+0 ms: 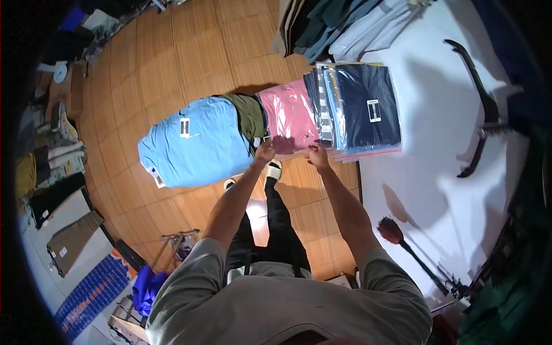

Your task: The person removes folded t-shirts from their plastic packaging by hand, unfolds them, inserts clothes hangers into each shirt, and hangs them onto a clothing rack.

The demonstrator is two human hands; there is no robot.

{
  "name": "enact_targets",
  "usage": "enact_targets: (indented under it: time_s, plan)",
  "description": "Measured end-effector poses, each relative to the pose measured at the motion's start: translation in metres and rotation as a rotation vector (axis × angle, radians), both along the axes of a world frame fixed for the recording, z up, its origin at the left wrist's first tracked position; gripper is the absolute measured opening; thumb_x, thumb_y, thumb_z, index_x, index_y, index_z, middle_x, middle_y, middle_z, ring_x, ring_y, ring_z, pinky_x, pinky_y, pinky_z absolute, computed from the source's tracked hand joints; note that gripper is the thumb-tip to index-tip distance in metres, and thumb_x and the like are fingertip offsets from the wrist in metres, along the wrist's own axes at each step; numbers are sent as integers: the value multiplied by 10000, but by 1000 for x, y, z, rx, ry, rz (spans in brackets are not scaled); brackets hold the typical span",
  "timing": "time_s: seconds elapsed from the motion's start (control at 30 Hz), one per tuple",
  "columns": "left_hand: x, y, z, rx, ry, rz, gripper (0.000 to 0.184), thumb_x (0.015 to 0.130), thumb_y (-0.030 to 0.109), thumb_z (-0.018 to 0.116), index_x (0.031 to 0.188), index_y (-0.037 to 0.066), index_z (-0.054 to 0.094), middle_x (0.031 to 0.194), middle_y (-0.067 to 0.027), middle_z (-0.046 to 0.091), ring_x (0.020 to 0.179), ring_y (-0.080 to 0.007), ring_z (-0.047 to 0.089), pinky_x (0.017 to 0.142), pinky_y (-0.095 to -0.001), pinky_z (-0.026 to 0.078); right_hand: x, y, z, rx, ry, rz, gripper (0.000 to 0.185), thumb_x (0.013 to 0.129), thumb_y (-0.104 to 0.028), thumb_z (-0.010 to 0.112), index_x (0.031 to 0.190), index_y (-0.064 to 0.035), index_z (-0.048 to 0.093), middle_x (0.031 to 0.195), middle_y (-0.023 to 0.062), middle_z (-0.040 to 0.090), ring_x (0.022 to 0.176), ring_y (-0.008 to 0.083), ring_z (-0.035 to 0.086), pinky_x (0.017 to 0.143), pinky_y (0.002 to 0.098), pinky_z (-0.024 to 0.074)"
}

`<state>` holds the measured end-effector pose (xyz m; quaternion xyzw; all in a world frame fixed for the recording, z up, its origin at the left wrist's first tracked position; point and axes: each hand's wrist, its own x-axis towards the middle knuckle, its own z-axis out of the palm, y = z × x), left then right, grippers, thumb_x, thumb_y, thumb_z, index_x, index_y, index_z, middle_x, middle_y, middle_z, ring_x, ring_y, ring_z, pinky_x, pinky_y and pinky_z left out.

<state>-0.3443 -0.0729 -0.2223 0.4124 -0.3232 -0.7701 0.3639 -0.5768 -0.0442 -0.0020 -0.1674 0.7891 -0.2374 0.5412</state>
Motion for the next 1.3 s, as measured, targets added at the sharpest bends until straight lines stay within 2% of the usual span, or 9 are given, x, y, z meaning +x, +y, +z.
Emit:
enact_targets:
  time_s: [0.1, 0.33, 0.43, 0.53, 0.87, 0.9, 1.0, 1.2, 1.3]
  plan:
    - [-19, -24, 31, -214, -324, 15, 279, 775, 177, 695, 1010, 35, 647, 931, -98, 689, 896, -189, 645, 781, -315, 503, 0, -21, -13, -63, -49, 15, 243, 928, -187, 589, 1152, -99, 617, 958, 27, 672, 784, 156, 682, 589, 285, 519]
    - [-55, -40, 21, 292, -876, -26, 441, 753, 390, 756, 1027, 52, 683, 987, -122, 716, 962, -281, 679, 841, -374, 518, -1, -24, -22, 12, -203, -36, 226, 913, -186, 597, 1121, -103, 619, 912, 5, 660, 751, 128, 662, 595, 275, 508]
    - [-66, -56, 118, 264, -1124, -115, 434, 765, 440, 725, 1065, 128, 697, 1033, -125, 713, 1030, -344, 660, 881, -433, 517, -6, -15, -35, 17, -194, -25, 238, 910, -205, 600, 1126, -104, 613, 901, 7, 661, 748, 122, 659, 593, 276, 501]
    - [-55, -44, 67, 77, -1168, -37, 331, 830, 377, 671, 816, 50, 618, 798, -131, 674, 765, -345, 651, 681, -448, 501, -11, -11, -49, -37, -188, -57, 236, 907, -201, 605, 1121, -103, 616, 892, 14, 665, 737, 115, 652, 596, 283, 506]
    - [-28, -17, 148, -464, -893, 156, 312, 902, 285, 543, 996, 1, 456, 827, -232, 581, 793, -473, 570, 673, -500, 447, -11, -15, -109, -470, 481, 92, 357, 773, -97, 692, 1107, -17, 594, 847, 82, 645, 806, 210, 633, 703, 310, 514]
    - [-24, -16, 163, -359, -930, 147, 277, 797, 85, 553, 1018, -16, 419, 864, -267, 555, 818, -480, 546, 712, -511, 440, -13, -11, -134, -516, 427, 47, 434, 747, -87, 702, 1153, -8, 572, 863, 98, 635, 826, 211, 623, 737, 330, 510]
    - [-6, -12, 170, -245, -1065, 169, 229, 879, 115, 526, 1015, -27, 410, 842, -263, 551, 802, -483, 544, 707, -511, 439, -3, -31, -89, -363, 686, 381, 494, 738, -96, 710, 1193, -1, 545, 911, 122, 635, 883, 252, 615, 808, 364, 499]
    - [30, -19, 183, -146, -1157, 136, 240, 941, 184, 512, 987, -26, 406, 787, -256, 564, 746, -448, 579, 674, -495, 452, 19, -54, -78, -190, 413, 258, 546, 739, -156, 729, 1206, 35, 521, 971, 180, 638, 972, 340, 602, 888, 417, 473]
    - [29, -33, 195, -138, -1096, 105, 300, 937, 251, 582, 970, -6, 431, 775, -236, 611, 728, -462, 605, 628, -490, 461, 26, -55, -85, -205, 602, 414, 527, 730, -242, 760, 1134, 34, 561, 972, 184, 651, 954, 350, 631, 847, 420, 495]
